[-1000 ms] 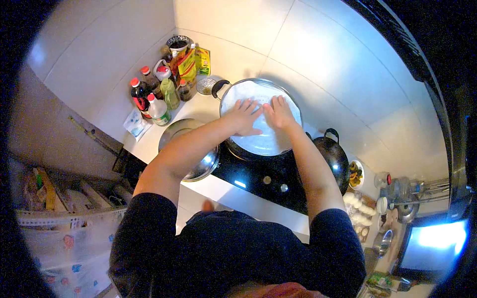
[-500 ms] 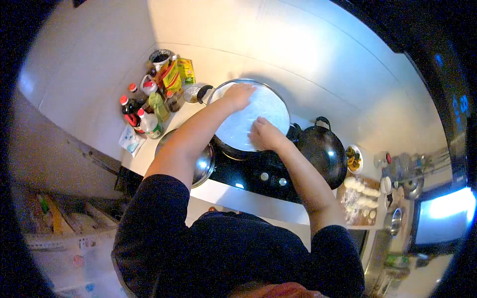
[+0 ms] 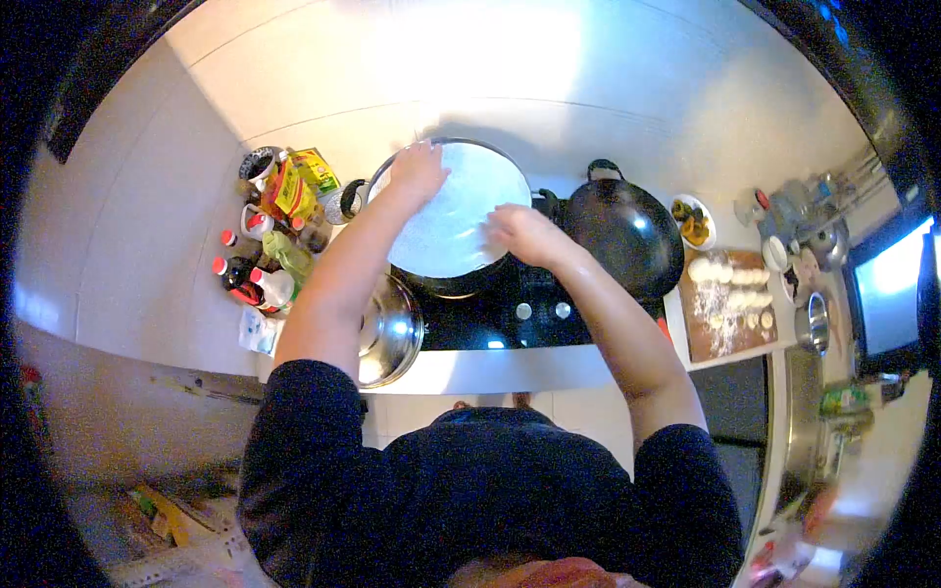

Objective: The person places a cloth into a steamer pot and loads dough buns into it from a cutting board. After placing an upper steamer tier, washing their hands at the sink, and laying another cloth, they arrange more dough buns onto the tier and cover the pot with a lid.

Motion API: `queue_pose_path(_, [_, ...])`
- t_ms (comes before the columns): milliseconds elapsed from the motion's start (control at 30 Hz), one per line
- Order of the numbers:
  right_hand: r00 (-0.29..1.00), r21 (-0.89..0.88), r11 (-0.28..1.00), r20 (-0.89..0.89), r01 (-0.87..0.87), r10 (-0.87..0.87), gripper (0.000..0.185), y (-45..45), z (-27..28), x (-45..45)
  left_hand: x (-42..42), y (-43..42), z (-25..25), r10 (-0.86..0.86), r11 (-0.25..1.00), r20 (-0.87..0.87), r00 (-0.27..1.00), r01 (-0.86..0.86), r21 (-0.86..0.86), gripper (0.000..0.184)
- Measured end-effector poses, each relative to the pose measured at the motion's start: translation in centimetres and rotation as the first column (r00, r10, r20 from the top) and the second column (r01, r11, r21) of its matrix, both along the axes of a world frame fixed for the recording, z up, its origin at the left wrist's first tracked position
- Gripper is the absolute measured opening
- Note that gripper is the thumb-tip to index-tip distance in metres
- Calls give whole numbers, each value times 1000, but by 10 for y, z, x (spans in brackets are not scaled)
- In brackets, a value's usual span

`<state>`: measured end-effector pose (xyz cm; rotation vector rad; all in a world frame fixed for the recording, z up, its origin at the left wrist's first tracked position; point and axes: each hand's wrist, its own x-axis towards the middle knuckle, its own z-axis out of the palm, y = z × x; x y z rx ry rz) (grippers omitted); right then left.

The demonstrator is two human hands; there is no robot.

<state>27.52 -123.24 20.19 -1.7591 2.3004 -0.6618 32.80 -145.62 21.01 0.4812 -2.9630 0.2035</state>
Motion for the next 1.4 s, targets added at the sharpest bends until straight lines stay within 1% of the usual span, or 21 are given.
queue_pose_path(133, [974, -164, 962, 100, 216, -202, 27, 67, 34, 22, 9, 8, 0, -170, 977, 234, 957, 132, 167, 53])
queue_pose_path(167, [970, -203, 952, 131, 227, -204, 27, 81, 37, 30, 8, 11, -1, -133, 977, 343, 930, 64, 205, 59])
queue_pose_path(233, [953, -277, 918, 184, 284, -240, 27, 118, 39, 42, 4, -4, -30, -165, 979, 237, 957, 130, 156, 62])
queue_pose_path(367, [926, -268, 895, 228, 358, -302, 24, 192, 28, 72, 15, 22, -8, -167, 942, -28, 986, 168, 290, 77])
queue_pose_path(467, [859, -109, 901, 366, 421, -358, 28, 247, 32, 83, 30, 55, 10, -376, 921, 128, 918, 354, 166, 82])
queue_pose_path(500, [819, -66, 900, 449, 430, -358, 29, 268, 33, 83, 32, 62, 6, -347, 934, 173, 922, 323, 155, 83])
queue_pose_path(633, [566, 74, 869, 731, 489, -381, 33, 370, 52, 58, 25, 73, -2, -225, 974, 305, 925, 212, 75, 81])
queue_pose_path(667, [443, 9, 838, 846, 546, -298, 32, 405, 35, 42, 21, 75, 1, -196, 981, 322, 926, 190, 49, 79])
queue_pose_path(733, [98, -147, 758, 989, 636, 110, 34, 469, 15, 19, 29, 84, 12, -143, 957, -157, 977, 177, 231, 61])
queue_pose_path(767, [263, -39, 800, 953, 598, -150, 39, 518, -30, -2, 33, 99, 19, -110, 935, -303, 947, 202, 292, 50])
queue_pose_path(800, [431, 272, 738, 667, 618, -608, 43, 548, -74, -17, 39, 117, 24, -60, 909, -439, 897, 230, 346, 40])
queue_pose_path(833, [537, 575, 546, 209, 608, -817, 47, 578, -118, -33, 46, 150, 28, 4, 887, -519, 855, 237, 396, 35])
queue_pose_path(900, [469, 602, 222, -290, 767, -834, 47, 627, -190, -47, 60, 220, 27, 118, 872, -574, 811, 191, 450, 28])
queue_pose_path(933, [417, 459, 381, 24, 803, -908, 46, 654, -225, -67, 65, 267, 26, 196, 826, -543, 817, 161, 540, 29])
queue_pose_path(1000, [512, 243, 491, -26, 837, -859, 46, 657, -256, -102, 81, 331, -3, 334, 625, -465, 820, 176, 760, 29])
queue_pose_path(1033, [545, 121, 536, -51, 835, -837, 46, 651, -267, -122, 88, 363, -13, 305, 652, -421, 854, 135, 746, 29])
queue_pose_path(1100, [527, 131, 553, 189, 823, -829, 50, 627, -254, -169, 100, 416, -23, 296, 675, -300, 907, 23, 737, 29])
queue_pose_path(1167, [610, 5, 613, 95, 790, -787, 54, 598, -243, -206, 120, 449, -41, 386, 561, -212, 898, -46, 826, 29])
queue_pose_path(1233, [692, 30, 693, 25, 721, -721, 55, 583, -245, -232, 138, 473, -46, 509, 408, -105, 854, -132, 903, 28])
queue_pose_path(1367, [816, 281, 768, -140, 576, -561, 57, 550, -227, -252, 174, 494, -59, 633, 392, -144, 761, -154, 907, 28])
queue_pose_path(1400, [790, 344, 731, -52, 589, -611, 53, 542, -200, -243, 180, 495, -61, 659, 402, -149, 738, -177, 898, 27])
